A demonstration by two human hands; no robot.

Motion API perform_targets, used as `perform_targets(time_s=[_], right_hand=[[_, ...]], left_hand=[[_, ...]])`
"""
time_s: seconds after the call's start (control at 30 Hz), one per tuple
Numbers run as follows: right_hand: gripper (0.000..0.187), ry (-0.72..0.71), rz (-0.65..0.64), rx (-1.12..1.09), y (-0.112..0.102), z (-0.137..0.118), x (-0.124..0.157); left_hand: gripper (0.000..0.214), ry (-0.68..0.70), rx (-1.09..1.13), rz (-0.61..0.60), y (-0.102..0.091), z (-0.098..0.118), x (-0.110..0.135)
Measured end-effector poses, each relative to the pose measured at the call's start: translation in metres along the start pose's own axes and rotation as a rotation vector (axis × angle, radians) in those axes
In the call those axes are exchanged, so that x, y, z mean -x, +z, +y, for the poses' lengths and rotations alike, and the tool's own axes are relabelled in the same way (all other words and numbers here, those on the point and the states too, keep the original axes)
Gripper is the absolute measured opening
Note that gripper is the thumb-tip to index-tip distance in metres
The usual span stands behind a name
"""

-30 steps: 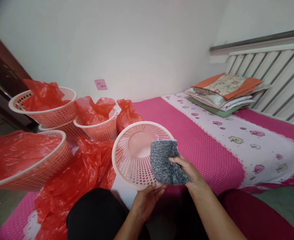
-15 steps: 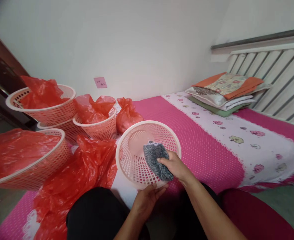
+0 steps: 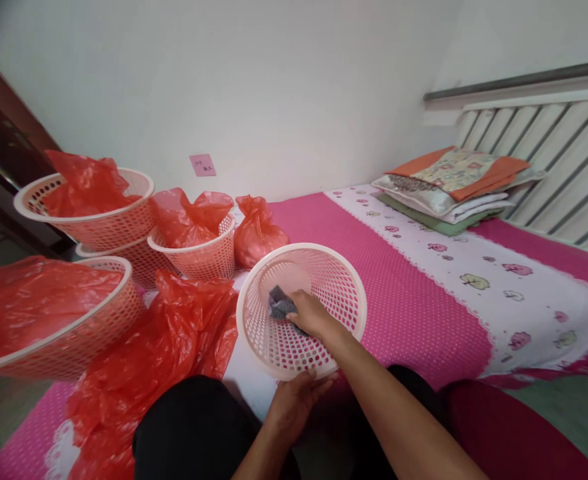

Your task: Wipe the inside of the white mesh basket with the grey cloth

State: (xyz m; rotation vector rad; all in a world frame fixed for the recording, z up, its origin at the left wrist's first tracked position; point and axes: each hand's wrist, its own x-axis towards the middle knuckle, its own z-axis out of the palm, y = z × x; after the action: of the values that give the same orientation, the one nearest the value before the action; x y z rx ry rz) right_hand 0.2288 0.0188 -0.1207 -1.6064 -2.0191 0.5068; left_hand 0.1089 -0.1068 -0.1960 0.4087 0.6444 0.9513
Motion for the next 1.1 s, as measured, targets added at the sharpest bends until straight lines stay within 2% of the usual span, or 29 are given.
perform_targets(time_s=[0.07, 0.17, 0.3, 0.43, 0.6, 0.73, 0.83, 1.0, 1.1], right_hand=[[0.052, 0.023, 0.019, 0.015, 0.000, 0.003, -0.003], [0.055, 0.065, 0.043, 0.065, -0.007, 0.007, -0.004], [0.050, 0.058, -0.085, 0.155, -0.009, 0.005, -0.006], [0.047, 0.034, -0.250, 0.292, 0.011, -0.004, -0.012], [0.049, 0.051, -0.369, 0.448, 0.046, -0.010, -0.030], [0.035, 0.119, -0.451, 0.487, 0.063, -0.005, -0.043], [0.025, 0.161, -0.475, 0.477, 0.068, 0.003, -0.049], [0.031, 0.177, -0.455, 0.403, 0.071, 0.015, -0.050], [0.031, 0.168, -0.435, 0.364, 0.072, 0.020, -0.048]], left_hand=[[0.034, -0.006, -0.003, 0.000, -0.003, -0.002, -0.001], [0.030, -0.018, -0.026, -0.009, -0.006, -0.005, -0.004], [0.035, -0.010, -0.028, -0.030, -0.004, -0.007, -0.005], [0.041, -0.008, -0.011, -0.027, 0.002, -0.004, -0.003], [0.042, 0.006, 0.032, 0.033, 0.002, -0.002, -0.002], [0.038, 0.002, 0.033, 0.008, 0.002, 0.000, 0.000], [0.043, 0.011, 0.049, -0.012, 0.005, 0.002, 0.000], [0.047, 0.010, 0.052, -0.018, 0.008, 0.005, 0.001], [0.052, 0.026, 0.037, -0.063, 0.009, 0.006, 0.001]])
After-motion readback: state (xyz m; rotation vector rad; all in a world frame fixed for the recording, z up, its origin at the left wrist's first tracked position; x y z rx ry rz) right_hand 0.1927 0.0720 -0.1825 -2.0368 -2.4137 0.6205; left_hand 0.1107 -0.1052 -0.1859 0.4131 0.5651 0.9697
